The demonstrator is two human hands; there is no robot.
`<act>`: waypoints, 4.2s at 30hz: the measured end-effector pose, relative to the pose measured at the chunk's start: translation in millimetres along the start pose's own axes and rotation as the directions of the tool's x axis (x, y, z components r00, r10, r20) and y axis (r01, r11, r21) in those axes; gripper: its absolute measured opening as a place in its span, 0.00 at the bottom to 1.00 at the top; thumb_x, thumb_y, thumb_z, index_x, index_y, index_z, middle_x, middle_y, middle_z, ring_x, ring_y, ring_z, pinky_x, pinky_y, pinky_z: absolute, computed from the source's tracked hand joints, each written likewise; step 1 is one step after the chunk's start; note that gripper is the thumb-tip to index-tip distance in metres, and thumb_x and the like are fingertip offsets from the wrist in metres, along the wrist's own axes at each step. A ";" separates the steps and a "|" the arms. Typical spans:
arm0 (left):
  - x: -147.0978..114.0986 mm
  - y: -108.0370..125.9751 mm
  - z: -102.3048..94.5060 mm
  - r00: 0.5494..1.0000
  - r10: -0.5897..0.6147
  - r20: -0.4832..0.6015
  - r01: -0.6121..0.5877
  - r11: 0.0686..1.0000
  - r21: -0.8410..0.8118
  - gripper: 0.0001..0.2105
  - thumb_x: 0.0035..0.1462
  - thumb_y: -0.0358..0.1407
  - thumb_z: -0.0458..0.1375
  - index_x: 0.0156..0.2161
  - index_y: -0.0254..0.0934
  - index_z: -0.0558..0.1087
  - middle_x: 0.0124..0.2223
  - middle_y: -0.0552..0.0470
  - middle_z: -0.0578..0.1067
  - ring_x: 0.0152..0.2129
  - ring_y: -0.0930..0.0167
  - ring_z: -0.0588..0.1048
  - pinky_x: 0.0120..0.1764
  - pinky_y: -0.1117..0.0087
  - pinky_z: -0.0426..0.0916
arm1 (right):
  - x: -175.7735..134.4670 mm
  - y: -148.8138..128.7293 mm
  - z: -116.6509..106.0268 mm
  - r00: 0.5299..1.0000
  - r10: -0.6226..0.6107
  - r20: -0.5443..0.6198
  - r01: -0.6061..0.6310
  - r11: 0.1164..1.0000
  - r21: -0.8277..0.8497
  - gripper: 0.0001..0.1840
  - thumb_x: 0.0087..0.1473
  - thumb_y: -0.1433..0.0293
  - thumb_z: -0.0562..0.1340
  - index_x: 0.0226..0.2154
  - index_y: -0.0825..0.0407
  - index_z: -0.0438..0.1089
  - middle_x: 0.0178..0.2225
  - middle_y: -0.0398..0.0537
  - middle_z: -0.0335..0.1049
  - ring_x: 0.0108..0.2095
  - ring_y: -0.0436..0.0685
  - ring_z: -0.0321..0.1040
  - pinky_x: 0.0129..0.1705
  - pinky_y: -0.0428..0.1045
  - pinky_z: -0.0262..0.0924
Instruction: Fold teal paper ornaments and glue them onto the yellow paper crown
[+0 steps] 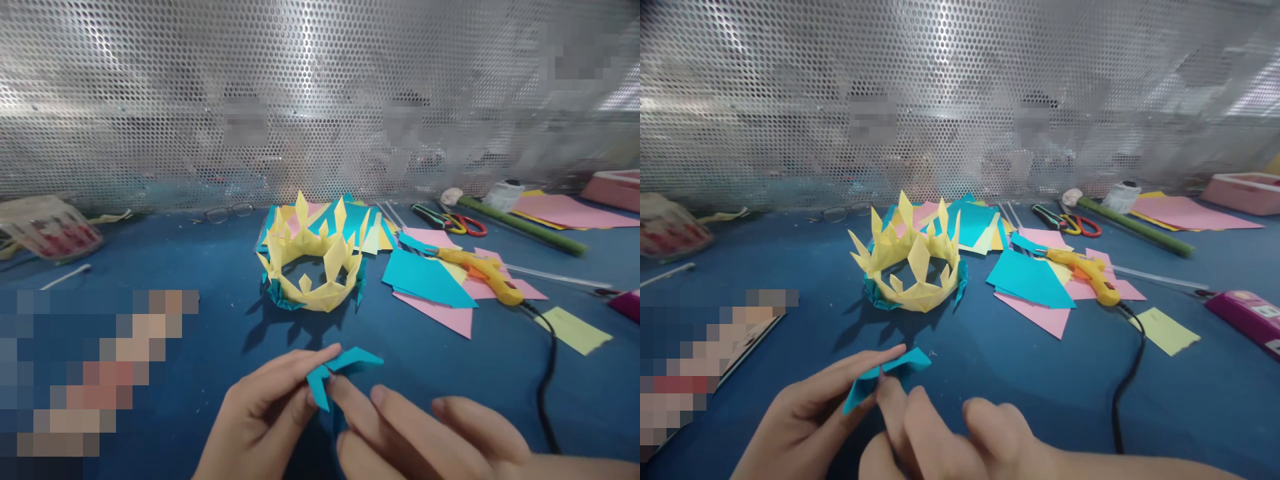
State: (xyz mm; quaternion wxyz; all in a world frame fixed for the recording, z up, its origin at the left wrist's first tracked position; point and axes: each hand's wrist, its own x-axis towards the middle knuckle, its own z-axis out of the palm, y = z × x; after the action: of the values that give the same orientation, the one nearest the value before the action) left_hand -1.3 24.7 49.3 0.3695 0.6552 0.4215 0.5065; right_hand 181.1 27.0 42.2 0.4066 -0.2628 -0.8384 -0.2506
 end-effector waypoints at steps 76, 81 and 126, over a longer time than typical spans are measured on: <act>-6.3 3.1 0.8 0.909 -0.288 0.302 0.293 0.956 0.029 0.08 0.61 0.41 0.53 0.34 0.41 0.70 0.31 0.55 0.69 0.29 0.71 0.67 0.35 0.73 0.62 | 21.0 32.9 -11.6 0.875 0.170 0.454 -0.476 0.473 0.741 0.11 0.50 0.84 0.63 0.29 0.52 0.68 0.29 0.44 0.75 0.28 0.44 0.72 0.33 0.35 0.64; -6.5 -2.2 -0.2 0.898 -0.257 0.358 0.281 0.960 -0.013 0.13 0.54 0.48 0.60 0.35 0.40 0.69 0.30 0.55 0.67 0.28 0.71 0.65 0.32 0.73 0.62 | 22.6 30.2 -13.0 0.823 0.261 0.504 -0.568 0.398 0.721 0.11 0.49 0.82 0.64 0.24 0.52 0.66 0.27 0.43 0.75 0.26 0.45 0.71 0.31 0.38 0.65; 11.1 10.1 8.1 0.874 -0.195 0.444 0.199 0.979 0.037 0.13 0.52 0.29 0.50 0.34 0.43 0.77 0.33 0.55 0.78 0.32 0.67 0.74 0.38 0.74 0.70 | 14.1 20.2 -3.8 0.833 0.205 0.514 -0.546 0.456 0.702 0.11 0.52 0.79 0.57 0.39 0.54 0.69 0.30 0.44 0.73 0.28 0.47 0.68 0.32 0.39 0.65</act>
State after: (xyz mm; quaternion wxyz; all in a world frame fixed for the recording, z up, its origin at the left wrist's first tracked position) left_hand 9.8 30.8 60.7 0.5091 0.7054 0.3876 0.3048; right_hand 188.7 42.8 59.9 0.3670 -0.2623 -0.8314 0.3246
